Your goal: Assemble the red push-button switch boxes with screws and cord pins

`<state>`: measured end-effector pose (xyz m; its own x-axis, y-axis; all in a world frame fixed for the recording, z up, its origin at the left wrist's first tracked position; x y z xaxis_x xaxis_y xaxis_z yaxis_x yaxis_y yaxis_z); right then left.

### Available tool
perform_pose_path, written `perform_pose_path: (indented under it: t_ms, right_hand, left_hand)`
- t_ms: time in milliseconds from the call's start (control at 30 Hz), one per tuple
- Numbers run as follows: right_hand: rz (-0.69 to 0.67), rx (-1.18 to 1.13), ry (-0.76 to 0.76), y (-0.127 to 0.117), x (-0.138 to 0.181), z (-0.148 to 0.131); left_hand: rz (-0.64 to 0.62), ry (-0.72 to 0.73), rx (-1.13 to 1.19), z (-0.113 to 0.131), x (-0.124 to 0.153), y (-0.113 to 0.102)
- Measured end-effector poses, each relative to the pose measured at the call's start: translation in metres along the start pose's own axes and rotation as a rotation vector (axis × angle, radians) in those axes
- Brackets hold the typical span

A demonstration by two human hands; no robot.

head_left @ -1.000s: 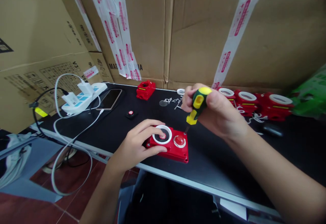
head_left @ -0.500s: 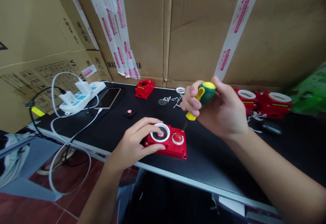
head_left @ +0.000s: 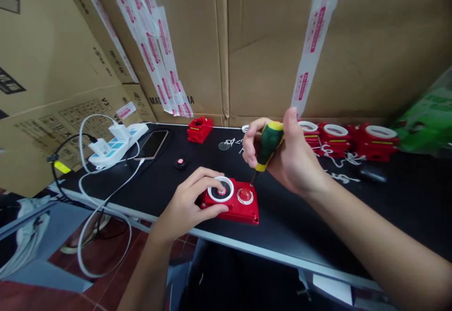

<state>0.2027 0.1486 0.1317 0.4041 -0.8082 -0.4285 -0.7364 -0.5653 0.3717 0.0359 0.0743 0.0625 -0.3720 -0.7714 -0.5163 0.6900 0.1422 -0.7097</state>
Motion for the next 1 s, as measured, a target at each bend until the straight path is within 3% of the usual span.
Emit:
perform_pose_path:
  t_ms: [100, 467, 733, 900, 1000]
  right_hand:
    - [-0.035, -0.020, 0.073, 0.002, 0.000, 0.005]
    - [-0.172, -0.067, 0.129, -0.002, 0.002, 0.009]
    - [-0.080, 0.121, 0.000, -0.009, -0.001, -0.004]
    - [0.086, 0.101, -0.026, -0.019, -0.001, -0.002]
    - [0.023, 0.072, -0.010, -0.012, -0.001, 0.002]
  left_hand:
    - [0.014, -0.012, 0.005, 0.000, -0.001, -0.002]
    - [0.020, -0.011, -0.024, 0.002, -0.002, -0.005]
    - [0.032, -0.004, -0.082, 0.000, -0.001, -0.005]
    - [0.039, 0.004, -0.097, 0.002, -0.002, -0.006]
    - [0.040, -0.008, -0.087, 0.001, -0.002, -0.007]
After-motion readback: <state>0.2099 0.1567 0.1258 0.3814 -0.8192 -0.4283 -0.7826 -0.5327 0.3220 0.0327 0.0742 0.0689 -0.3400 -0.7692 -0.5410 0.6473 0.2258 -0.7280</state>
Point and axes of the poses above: each hand's wrist, its own x-axis away from the middle knuckle, its own y-axis out of the palm, z = x × y, the point moved 10 cm from there along -x, towards the middle knuckle, and after that the axes turned 9 degrees about -x, right-handed, at the moved point
